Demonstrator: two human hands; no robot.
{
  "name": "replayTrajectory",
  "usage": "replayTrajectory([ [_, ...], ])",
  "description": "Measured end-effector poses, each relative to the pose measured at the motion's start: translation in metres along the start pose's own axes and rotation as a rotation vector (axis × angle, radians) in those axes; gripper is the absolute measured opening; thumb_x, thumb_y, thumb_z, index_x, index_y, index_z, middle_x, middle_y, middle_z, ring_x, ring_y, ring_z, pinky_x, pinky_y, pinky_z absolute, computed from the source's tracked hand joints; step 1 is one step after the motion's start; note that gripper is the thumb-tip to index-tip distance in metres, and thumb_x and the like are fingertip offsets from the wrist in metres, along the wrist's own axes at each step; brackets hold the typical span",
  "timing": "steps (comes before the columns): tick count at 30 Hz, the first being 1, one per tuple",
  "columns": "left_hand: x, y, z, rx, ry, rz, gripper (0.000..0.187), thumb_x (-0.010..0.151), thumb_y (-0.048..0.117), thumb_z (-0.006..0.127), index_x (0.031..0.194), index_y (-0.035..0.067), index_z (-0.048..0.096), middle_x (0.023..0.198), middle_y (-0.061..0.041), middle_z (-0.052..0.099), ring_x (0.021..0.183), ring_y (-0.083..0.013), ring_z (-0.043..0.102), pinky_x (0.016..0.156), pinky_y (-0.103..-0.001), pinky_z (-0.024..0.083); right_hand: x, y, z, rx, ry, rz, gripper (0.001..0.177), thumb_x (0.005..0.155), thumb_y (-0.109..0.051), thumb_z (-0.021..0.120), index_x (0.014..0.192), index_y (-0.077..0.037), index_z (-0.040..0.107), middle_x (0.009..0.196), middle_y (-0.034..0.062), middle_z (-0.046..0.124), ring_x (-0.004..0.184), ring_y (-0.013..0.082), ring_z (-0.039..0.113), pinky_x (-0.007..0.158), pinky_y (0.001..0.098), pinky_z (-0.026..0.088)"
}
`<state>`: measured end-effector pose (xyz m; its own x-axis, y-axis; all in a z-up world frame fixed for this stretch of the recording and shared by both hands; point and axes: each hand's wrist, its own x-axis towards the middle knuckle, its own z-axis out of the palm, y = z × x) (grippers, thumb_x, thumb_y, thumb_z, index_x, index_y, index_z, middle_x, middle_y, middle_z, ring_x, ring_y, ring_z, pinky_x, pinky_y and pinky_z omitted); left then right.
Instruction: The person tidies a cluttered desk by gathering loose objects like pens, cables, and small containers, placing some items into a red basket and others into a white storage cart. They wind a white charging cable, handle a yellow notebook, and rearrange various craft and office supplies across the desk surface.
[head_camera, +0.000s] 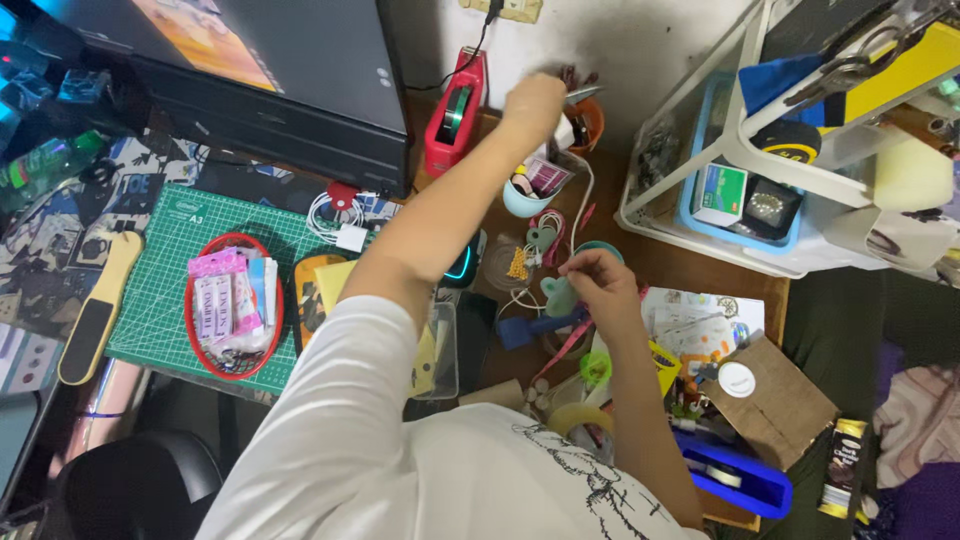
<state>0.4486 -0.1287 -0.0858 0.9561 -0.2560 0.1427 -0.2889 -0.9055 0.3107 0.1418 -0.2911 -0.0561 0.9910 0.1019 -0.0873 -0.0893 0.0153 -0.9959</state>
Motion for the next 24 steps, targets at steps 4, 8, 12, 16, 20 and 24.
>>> replayTrajectory([
  [4, -0.027, -0.014, -0.036, -0.311, 0.218, -0.02, 0.012, 0.088, 0.014, 0.069, 0.094, 0.009, 0.078, 0.096, -0.017, 0.075, 0.092, -0.0353, 0.072, 0.079, -0.045, 0.056, 0.016, 0.029, 0.0, -0.039, 0.034, 0.178, 0.009, 0.095, 0.002, 0.063, 0.099, -0.005, 0.061, 0.099, 0.0039, 0.071, 0.085, 0.0113, 0.061, 0.069, 0.0276, 0.045],
  [8, -0.048, -0.016, -0.062, -0.833, 0.419, -0.04, 0.013, 0.097, 0.016, 0.067, 0.101, 0.006, 0.074, 0.088, -0.01, 0.077, 0.084, -0.0246, 0.072, 0.078, -0.037, 0.058, 0.03, 0.058, 0.0, 0.136, -0.032, -0.015, 0.015, 0.091, 0.006, 0.063, 0.099, -0.006, 0.057, 0.1, 0.0058, 0.07, 0.096, 0.0133, 0.068, 0.087, 0.027, 0.054],
  [12, -0.055, -0.009, -0.085, -1.406, 0.497, 0.067, 0.019, 0.109, 0.018, 0.064, 0.106, 0.0, 0.071, 0.093, -0.007, 0.072, 0.085, -0.0154, 0.065, 0.078, -0.035, 0.053, 0.035, 0.056, -0.003, 0.137, 0.062, -0.077, 0.019, 0.09, 0.009, 0.062, 0.1, -0.006, 0.055, 0.101, 0.0085, 0.07, 0.097, 0.016, 0.069, 0.09, 0.0304, 0.056],
  [16, -0.095, 0.009, -0.129, -1.99, 0.396, 0.276, 0.019, 0.105, 0.018, 0.062, 0.115, 0.002, 0.065, 0.111, -0.007, 0.07, 0.104, -0.0165, 0.069, 0.096, -0.041, 0.061, 0.012, 0.023, -0.011, 0.196, -0.048, -0.118, 0.022, 0.092, 0.01, 0.064, 0.103, -0.006, 0.053, 0.102, 0.0084, 0.067, 0.101, 0.0178, 0.069, 0.094, 0.0333, 0.057],
  [20, -0.169, 0.011, -0.173, -2.056, 0.387, 0.344, 0.02, 0.11, 0.02, 0.062, 0.12, 0.002, 0.062, 0.112, -0.009, 0.068, 0.099, -0.0195, 0.068, 0.091, -0.038, 0.059, -0.019, -0.016, -0.012, 0.21, -0.123, -0.044, 0.022, 0.091, 0.009, 0.065, 0.104, -0.006, 0.054, 0.099, 0.0112, 0.07, 0.096, 0.0202, 0.071, 0.086, 0.0348, 0.059],
  [24, -0.263, -0.002, -0.189, -1.94, 0.313, 0.146, 0.023, 0.112, 0.023, 0.066, 0.123, 0.005, 0.06, 0.093, -0.005, 0.065, 0.091, -0.0171, 0.068, 0.076, -0.03, 0.054, -0.045, -0.05, -0.012, 0.237, -0.115, -0.116, 0.023, 0.092, 0.006, 0.064, 0.108, -0.007, 0.054, 0.1, 0.0099, 0.071, 0.097, 0.0203, 0.072, 0.093, 0.0368, 0.061],
])
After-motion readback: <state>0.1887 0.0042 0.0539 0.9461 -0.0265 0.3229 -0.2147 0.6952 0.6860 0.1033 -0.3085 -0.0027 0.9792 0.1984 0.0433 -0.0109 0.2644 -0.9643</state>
